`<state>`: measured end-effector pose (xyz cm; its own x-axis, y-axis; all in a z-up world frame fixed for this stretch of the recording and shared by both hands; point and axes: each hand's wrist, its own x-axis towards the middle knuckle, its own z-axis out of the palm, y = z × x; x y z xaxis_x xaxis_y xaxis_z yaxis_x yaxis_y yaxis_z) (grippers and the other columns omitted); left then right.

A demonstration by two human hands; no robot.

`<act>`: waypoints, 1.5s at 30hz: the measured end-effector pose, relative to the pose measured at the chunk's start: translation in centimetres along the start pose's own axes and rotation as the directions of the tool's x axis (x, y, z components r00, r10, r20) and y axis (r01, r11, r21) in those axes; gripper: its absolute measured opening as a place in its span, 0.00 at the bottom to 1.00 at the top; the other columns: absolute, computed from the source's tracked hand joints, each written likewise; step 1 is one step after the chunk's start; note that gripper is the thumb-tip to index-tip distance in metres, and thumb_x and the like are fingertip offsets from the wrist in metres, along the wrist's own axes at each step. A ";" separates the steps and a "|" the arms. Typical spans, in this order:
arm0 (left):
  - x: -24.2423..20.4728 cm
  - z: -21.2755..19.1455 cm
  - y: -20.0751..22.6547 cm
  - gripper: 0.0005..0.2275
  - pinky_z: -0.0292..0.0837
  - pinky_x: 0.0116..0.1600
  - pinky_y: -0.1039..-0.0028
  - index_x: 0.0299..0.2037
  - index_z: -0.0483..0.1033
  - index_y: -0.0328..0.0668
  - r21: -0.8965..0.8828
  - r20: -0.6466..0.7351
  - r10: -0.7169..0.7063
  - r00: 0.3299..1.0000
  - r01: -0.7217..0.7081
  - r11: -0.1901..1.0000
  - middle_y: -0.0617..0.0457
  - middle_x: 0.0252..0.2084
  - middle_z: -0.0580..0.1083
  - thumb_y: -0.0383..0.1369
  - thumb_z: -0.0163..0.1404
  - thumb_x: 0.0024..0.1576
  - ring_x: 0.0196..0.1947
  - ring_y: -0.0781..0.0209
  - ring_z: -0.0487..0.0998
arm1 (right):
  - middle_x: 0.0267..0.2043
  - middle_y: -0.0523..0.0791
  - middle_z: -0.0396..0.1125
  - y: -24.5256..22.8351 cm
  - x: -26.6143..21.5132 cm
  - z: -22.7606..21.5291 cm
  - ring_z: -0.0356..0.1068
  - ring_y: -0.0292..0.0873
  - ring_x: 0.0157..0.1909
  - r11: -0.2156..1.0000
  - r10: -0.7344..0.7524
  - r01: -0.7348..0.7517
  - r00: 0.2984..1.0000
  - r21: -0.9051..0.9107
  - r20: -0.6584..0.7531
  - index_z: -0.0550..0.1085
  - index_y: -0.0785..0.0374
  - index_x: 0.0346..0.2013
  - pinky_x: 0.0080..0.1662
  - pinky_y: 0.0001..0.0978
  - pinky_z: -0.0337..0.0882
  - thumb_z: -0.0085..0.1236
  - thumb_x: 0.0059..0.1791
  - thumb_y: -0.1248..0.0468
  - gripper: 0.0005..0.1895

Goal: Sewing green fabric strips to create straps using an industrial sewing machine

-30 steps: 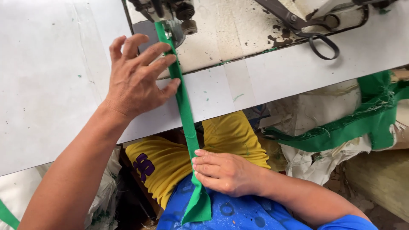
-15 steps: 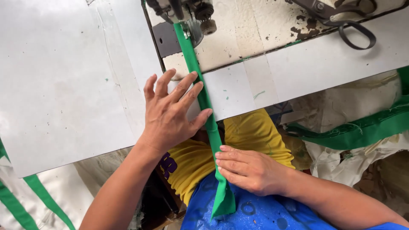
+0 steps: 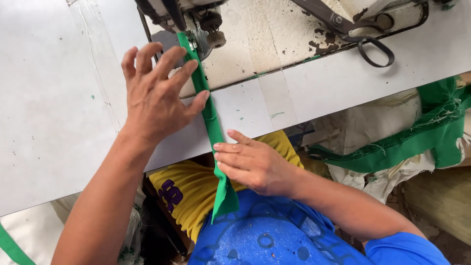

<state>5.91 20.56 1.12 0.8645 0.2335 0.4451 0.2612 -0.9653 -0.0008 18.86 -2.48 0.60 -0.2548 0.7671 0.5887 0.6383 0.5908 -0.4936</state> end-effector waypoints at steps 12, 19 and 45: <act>-2.6 -2.6 4.6 0.13 0.52 0.70 0.53 0.44 0.86 0.41 -0.137 -0.029 0.006 1.000 -0.010 0.991 0.55 0.54 0.80 0.42 0.62 0.59 0.58 0.45 0.73 | 0.49 0.57 0.73 -0.6 -0.7 -0.3 0.74 0.58 0.56 0.989 0.029 -0.030 1.000 -0.144 -0.005 0.78 0.75 0.42 0.61 0.51 0.74 0.54 0.55 0.73 0.06; -1.7 -2.6 3.4 0.11 0.53 0.67 0.54 0.44 0.83 0.49 -0.133 -0.002 -0.013 1.000 0.013 0.991 0.56 0.55 0.79 0.44 0.60 0.58 0.55 0.47 0.74 | 0.50 0.59 0.74 0.6 0.6 -0.5 0.74 0.59 0.57 0.993 0.084 -0.077 0.994 -0.095 0.075 0.77 0.77 0.44 0.63 0.53 0.72 0.48 0.56 0.74 0.10; 0.4 -1.3 0.6 0.05 0.60 0.55 0.58 0.39 0.80 0.52 -0.161 -0.092 -0.019 0.996 0.004 0.987 0.62 0.52 0.78 0.36 0.61 0.57 0.51 0.48 0.73 | 0.50 0.60 0.73 5.7 4.8 -1.2 0.74 0.58 0.58 0.964 0.028 0.013 0.989 -0.266 0.148 0.76 0.77 0.43 0.63 0.51 0.72 0.46 0.56 0.76 0.09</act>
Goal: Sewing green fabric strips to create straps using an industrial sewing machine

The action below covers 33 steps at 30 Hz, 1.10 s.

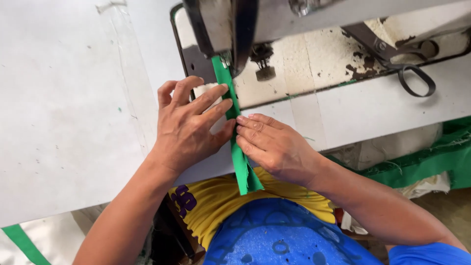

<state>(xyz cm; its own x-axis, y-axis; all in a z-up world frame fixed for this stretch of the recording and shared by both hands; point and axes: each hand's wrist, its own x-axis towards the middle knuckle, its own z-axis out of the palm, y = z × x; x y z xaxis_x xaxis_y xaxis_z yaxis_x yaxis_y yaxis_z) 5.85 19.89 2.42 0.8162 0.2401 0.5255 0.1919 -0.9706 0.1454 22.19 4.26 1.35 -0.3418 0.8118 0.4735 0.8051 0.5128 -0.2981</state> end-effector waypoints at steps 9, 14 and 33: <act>1.8 1.7 -4.0 0.09 0.55 0.55 0.57 0.43 0.85 0.56 0.057 0.039 -0.027 0.999 0.025 0.998 0.64 0.43 0.81 0.44 0.62 0.56 0.54 0.49 0.71 | 0.50 0.53 0.74 4.1 2.5 0.7 0.73 0.52 0.59 0.995 0.011 -0.015 0.999 -0.100 -0.042 0.77 0.72 0.44 0.60 0.47 0.68 0.49 0.57 0.73 0.08; 2.8 2.7 -5.7 0.11 0.52 0.55 0.57 0.46 0.85 0.56 0.049 0.067 -0.062 0.996 0.059 0.997 0.65 0.51 0.82 0.45 0.58 0.59 0.55 0.48 0.69 | 0.44 0.45 0.71 5.9 3.8 0.8 0.68 0.50 0.49 0.989 0.020 -0.033 0.996 -0.144 -0.086 0.75 0.69 0.40 0.42 0.43 0.68 0.51 0.55 0.76 0.05; -2.3 2.6 1.5 0.17 0.69 0.51 0.63 0.50 0.81 0.44 0.103 -0.113 -0.153 0.982 0.165 0.981 0.52 0.48 0.78 0.31 0.62 0.49 0.52 0.50 0.74 | 0.48 0.41 0.73 7.3 2.2 3.9 0.71 0.53 0.50 0.966 0.254 -0.258 0.956 -0.008 -0.147 0.82 0.54 0.43 0.49 0.45 0.67 0.64 0.49 0.64 0.08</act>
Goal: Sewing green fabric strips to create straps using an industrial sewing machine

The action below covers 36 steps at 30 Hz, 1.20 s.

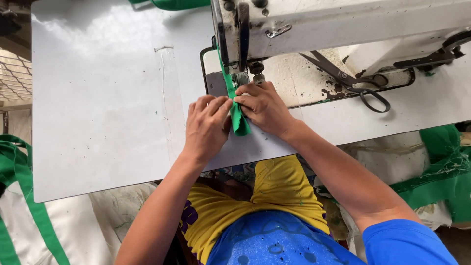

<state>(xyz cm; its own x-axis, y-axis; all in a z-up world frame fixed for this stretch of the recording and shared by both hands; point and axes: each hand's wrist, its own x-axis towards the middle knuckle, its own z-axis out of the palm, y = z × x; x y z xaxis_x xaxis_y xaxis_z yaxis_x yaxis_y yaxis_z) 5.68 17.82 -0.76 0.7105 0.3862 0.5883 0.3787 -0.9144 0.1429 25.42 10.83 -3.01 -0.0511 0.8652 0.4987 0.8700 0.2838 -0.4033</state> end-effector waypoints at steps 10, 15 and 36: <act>-0.1 -4.7 4.4 0.12 0.77 0.32 0.70 0.43 0.85 0.49 -0.207 0.476 -0.609 0.634 0.754 0.624 0.54 0.26 0.82 0.44 0.55 0.60 0.27 0.58 0.83 | 0.38 0.45 0.72 -5.4 -6.0 -1.8 0.72 0.52 0.44 0.904 0.427 -0.426 0.904 -0.043 0.026 0.81 0.56 0.41 0.49 0.44 0.67 0.54 0.55 0.57 0.10; 1.2 -4.0 6.4 0.21 0.77 0.45 0.48 0.58 0.67 0.42 -0.047 0.566 -0.501 0.655 0.632 0.774 0.39 0.34 0.79 0.39 0.52 0.55 0.37 0.34 0.83 | 0.28 0.47 0.70 -5.7 -4.7 -1.8 0.72 0.55 0.36 0.835 0.521 -0.529 0.849 0.154 0.091 0.81 0.57 0.35 0.40 0.45 0.71 0.56 0.53 0.60 0.08; 2.7 -5.6 5.9 0.12 0.76 0.26 0.72 0.46 0.75 0.37 -0.419 0.550 -0.707 0.445 0.879 0.228 0.42 0.23 0.78 0.29 0.58 0.53 0.19 0.60 0.78 | 0.25 0.53 0.71 -9.8 -2.7 -0.5 0.73 0.48 0.20 -0.479 0.710 -0.517 0.247 0.709 0.660 0.73 0.68 0.33 0.20 0.33 0.76 0.60 0.53 0.56 0.16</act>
<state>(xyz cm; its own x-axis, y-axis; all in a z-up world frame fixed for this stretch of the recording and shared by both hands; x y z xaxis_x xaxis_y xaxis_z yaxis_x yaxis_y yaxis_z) 6.47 12.73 6.14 0.3750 0.8848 -0.2768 0.4626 0.0801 0.8829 17.30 5.54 0.01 0.2812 0.6879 -0.6691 -0.7385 -0.2901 -0.6087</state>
